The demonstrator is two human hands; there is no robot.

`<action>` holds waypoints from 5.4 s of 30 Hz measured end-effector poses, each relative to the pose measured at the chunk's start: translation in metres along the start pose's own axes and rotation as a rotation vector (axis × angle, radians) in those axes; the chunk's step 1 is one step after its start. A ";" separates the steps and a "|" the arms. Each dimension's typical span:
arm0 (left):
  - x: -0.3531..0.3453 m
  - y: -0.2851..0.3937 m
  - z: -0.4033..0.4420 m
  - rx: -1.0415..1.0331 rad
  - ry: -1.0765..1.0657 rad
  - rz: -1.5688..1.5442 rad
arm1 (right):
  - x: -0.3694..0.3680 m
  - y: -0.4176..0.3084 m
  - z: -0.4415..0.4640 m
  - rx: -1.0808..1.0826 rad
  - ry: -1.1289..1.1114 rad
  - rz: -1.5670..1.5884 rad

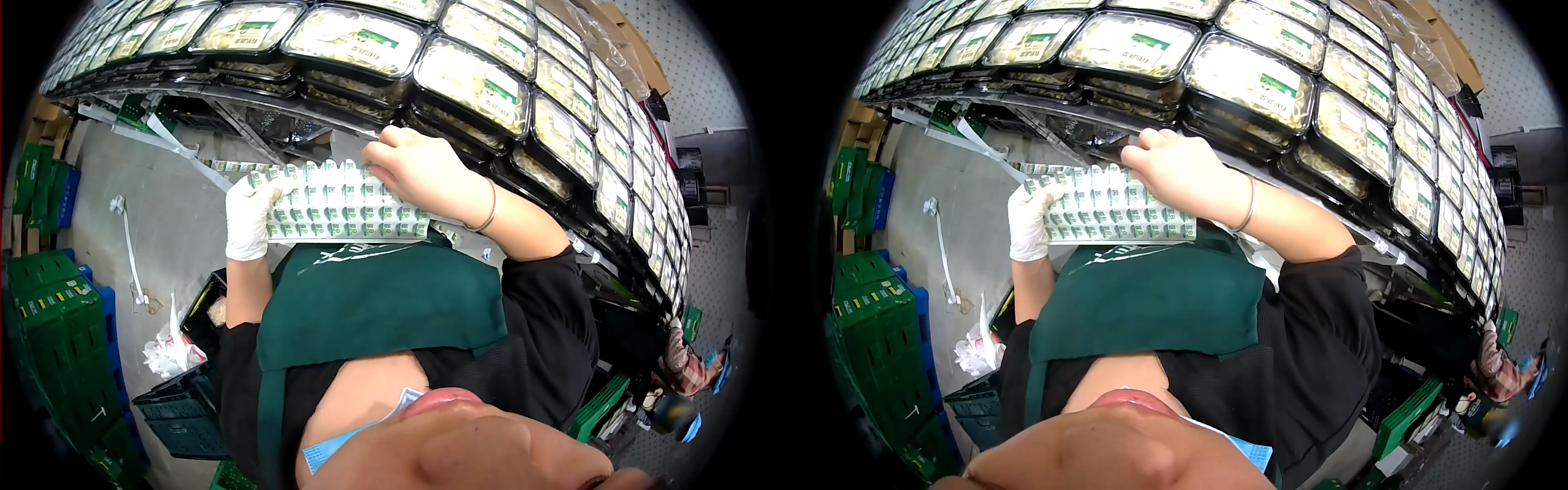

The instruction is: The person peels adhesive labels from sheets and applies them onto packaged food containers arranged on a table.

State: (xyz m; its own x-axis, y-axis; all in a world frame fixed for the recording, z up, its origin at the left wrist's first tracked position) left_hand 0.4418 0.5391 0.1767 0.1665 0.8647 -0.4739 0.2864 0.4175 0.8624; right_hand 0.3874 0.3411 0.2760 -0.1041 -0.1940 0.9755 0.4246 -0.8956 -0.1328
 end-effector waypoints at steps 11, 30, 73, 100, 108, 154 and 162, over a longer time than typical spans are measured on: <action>-0.021 -0.034 0.051 0.079 0.054 -0.116 | 0.044 0.167 -0.030 -0.520 0.660 0.748; -0.011 -0.035 0.069 0.077 0.052 -0.119 | 0.034 0.274 0.018 -0.765 0.328 0.024; -0.063 -0.028 -0.027 -0.175 0.378 0.016 | 0.057 0.513 0.099 -0.847 0.320 0.026; -0.074 -0.113 -0.185 0.014 0.157 -0.176 | 0.054 0.011 -0.164 -0.027 0.139 0.309; -0.056 -0.128 -0.172 0.047 0.143 -0.160 | 0.076 0.226 -0.184 -0.634 0.463 0.191; -0.158 -0.148 -0.120 -0.083 0.564 -0.055 | 0.064 0.601 -0.064 -0.946 0.201 -0.027; -0.185 -0.123 -0.154 -0.124 0.563 0.214 | 0.066 0.650 -0.082 -1.113 -0.130 -0.221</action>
State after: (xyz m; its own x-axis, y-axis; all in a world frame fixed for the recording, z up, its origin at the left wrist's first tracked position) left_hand 0.2303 0.3705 0.1861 -0.3252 0.9337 -0.1500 0.1840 0.2180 0.9584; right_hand 0.5832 -0.2866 0.2402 0.0437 -0.0028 0.9990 -0.6307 -0.7756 0.0254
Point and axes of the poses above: each hand's wrist, its own z-axis towards the middle knuckle, its own x-axis out of the back of the hand, y = z × x, the point moved 6 cm from there along z, towards the middle knuckle, and after that the axes turned 10 degrees about -z, right-handed, at the moved point
